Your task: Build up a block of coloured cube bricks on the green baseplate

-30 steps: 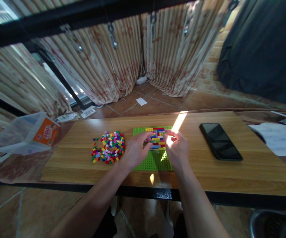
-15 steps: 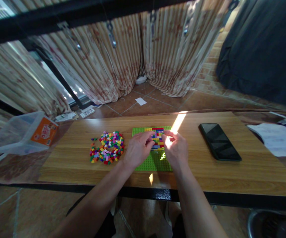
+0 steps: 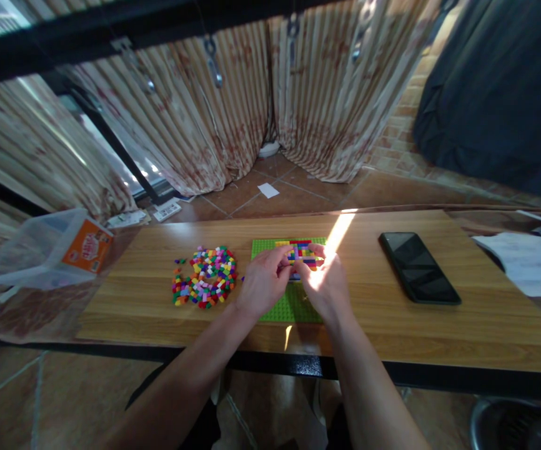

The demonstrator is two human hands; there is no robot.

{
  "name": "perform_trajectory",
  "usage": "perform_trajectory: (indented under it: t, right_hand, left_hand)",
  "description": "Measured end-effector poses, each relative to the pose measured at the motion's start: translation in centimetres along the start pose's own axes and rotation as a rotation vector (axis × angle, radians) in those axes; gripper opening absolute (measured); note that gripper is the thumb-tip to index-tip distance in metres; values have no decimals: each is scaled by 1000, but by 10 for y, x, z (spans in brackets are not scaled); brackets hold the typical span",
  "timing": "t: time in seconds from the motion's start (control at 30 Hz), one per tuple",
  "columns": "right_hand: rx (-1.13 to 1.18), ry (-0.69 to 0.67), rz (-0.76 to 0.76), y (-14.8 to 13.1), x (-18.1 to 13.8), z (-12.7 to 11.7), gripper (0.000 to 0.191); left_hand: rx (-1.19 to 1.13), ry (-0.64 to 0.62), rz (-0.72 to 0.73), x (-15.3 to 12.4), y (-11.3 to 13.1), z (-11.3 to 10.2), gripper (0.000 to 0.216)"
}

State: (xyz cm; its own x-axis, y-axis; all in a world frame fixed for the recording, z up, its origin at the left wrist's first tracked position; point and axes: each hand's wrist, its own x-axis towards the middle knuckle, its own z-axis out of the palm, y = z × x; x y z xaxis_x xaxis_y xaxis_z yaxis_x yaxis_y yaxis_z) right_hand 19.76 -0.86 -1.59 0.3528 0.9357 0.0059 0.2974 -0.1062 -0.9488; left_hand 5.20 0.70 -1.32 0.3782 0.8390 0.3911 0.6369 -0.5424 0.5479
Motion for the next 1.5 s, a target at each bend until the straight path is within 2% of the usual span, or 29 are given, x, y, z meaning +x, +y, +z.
perform_trajectory:
  t: [0.5, 0.83, 1.0, 1.13, 1.27, 1.4, 1.5]
  right_hand:
    - [-63, 28, -32, 8, 3, 0, 57]
    - [-118, 32, -56, 11, 4, -1, 57]
    - [-66, 0, -42, 9, 3, -3, 59]
    - [50, -21, -9, 10, 7, -8, 56]
    - [80, 89, 42, 15, 13, -11, 52]
    - [34, 107, 15, 16, 14, -12, 54]
    - [-59, 59, -62, 14, 11, -13, 56]
  left_hand:
    - [-25, -11, -11, 1, 0, 1, 28]
    - [-42, -19, -21, 2, 1, 1, 30]
    - [-124, -22, -49, 1, 1, -4, 31]
    - [-203, 71, -142, 1, -10, -21, 28]
    - [-170, 162, -242, -3, -35, -48, 26]
    - [-9, 105, -380, -11, -60, -77, 26]
    - [88, 51, -456, -17, -75, -97, 24]
